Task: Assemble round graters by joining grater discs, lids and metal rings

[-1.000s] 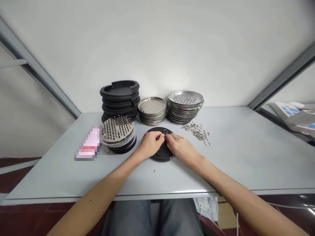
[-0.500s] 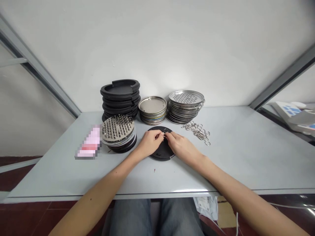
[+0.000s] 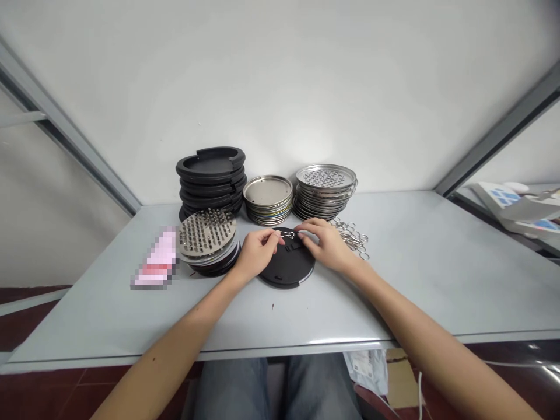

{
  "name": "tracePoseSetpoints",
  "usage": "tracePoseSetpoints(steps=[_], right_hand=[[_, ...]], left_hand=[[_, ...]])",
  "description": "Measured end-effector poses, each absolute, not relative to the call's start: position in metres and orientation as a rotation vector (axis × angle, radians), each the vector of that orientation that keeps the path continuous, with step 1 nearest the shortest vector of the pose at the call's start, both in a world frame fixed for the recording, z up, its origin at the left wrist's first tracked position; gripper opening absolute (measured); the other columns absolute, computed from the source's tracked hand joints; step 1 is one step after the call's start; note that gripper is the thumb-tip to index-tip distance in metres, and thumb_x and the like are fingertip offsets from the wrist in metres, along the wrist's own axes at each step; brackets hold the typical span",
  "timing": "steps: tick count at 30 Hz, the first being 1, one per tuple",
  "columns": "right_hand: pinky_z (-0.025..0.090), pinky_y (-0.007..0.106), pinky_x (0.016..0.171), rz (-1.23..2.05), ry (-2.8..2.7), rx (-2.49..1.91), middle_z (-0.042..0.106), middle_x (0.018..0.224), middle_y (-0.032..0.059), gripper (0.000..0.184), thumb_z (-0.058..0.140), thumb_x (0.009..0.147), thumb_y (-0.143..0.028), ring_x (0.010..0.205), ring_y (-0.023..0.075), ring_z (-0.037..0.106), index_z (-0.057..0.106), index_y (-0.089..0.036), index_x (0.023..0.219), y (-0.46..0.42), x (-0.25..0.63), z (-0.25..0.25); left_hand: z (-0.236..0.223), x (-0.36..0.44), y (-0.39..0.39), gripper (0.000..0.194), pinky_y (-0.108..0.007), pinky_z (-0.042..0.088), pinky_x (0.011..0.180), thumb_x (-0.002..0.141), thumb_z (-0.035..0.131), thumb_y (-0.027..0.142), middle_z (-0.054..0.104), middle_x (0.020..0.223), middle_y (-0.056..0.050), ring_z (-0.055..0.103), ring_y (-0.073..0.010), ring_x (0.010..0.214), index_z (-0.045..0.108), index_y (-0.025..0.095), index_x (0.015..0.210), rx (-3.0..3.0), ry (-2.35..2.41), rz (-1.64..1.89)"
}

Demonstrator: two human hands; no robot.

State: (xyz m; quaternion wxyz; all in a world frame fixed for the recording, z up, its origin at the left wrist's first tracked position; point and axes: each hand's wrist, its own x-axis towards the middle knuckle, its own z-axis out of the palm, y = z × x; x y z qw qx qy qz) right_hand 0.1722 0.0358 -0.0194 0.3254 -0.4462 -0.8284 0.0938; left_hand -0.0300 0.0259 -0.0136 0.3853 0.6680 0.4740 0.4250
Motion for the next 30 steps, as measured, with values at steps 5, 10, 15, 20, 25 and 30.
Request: tracePoseSetpoints(steps=[5,10,15,20,25,30], right_hand=[[0.045,0.031,0.083,0.334,-2.348,-1.147,0.068,0.09,0.0058,0.012,0.059,0.082,-0.022,0.087,0.019,0.061,0.069,-0.017,0.086,0.058,0.165,-0.01],[0.043,0.025,0.069,0.297,-2.532,-1.288,0.066,0.085,0.0042,0.006,0.061,0.078,-0.017,0.08,0.0172,0.06,0.066,-0.017,0.08,0.065,0.157,0.004],[0.043,0.028,0.068,-0.085,-2.658,-1.317,0.059,0.088,0.0101,0.014,0.047,0.089,-0.019,0.082,0.0207,0.056,0.059,-0.013,0.085,0.054,0.148,0.001],[0.044,0.031,0.074,-0.076,-2.669,-1.203,0.056,0.089,0.0109,0.01,0.044,0.089,-0.016,0.082,0.0203,0.053,0.054,-0.013,0.086,0.051,0.153,-0.003],[0.045,0.031,0.077,0.17,-2.535,-1.063,0.057,0.089,0.0096,0.008,0.044,0.086,-0.014,0.083,0.0191,0.053,0.051,-0.015,0.088,0.054,0.162,-0.005],[0.045,0.026,0.069,0.486,-2.363,-1.076,0.061,0.081,0.0036,0.007,0.045,0.084,-0.016,0.072,0.0142,0.054,0.052,-0.017,0.086,0.056,0.165,-0.002]], left_hand=[[-0.008,-0.03,0.024,0.033,-0.021,0.035,0.051,0.085,0.049,0.039,0.048,0.054,0.003,0.046,-0.0095,0.052,0.065,0.014,0.073,1.601,1.142,1.103],[-0.006,-0.031,0.022,0.033,-0.021,0.038,0.052,0.084,0.051,0.041,0.051,0.057,0.001,0.048,-0.0102,0.056,0.068,0.014,0.076,1.582,1.13,1.13],[-0.009,-0.031,0.023,0.032,-0.021,0.038,0.051,0.085,0.052,0.04,0.052,0.057,0.002,0.049,-0.01,0.056,0.069,0.014,0.077,1.558,1.138,1.132],[-0.012,-0.032,0.023,0.033,-0.021,0.04,0.053,0.087,0.049,0.04,0.053,0.058,0.001,0.05,-0.0105,0.056,0.069,0.014,0.078,1.6,1.142,1.146],[-0.014,-0.034,0.021,0.033,-0.024,0.044,0.061,0.088,0.048,0.039,0.063,0.064,-0.002,0.057,-0.0131,0.062,0.069,0.014,0.079,1.737,1.177,1.152],[-0.016,-0.036,0.02,0.035,-0.025,0.045,0.066,0.089,0.048,0.036,0.067,0.068,-0.004,0.06,-0.0147,0.065,0.066,0.014,0.068,1.848,1.193,1.15]])
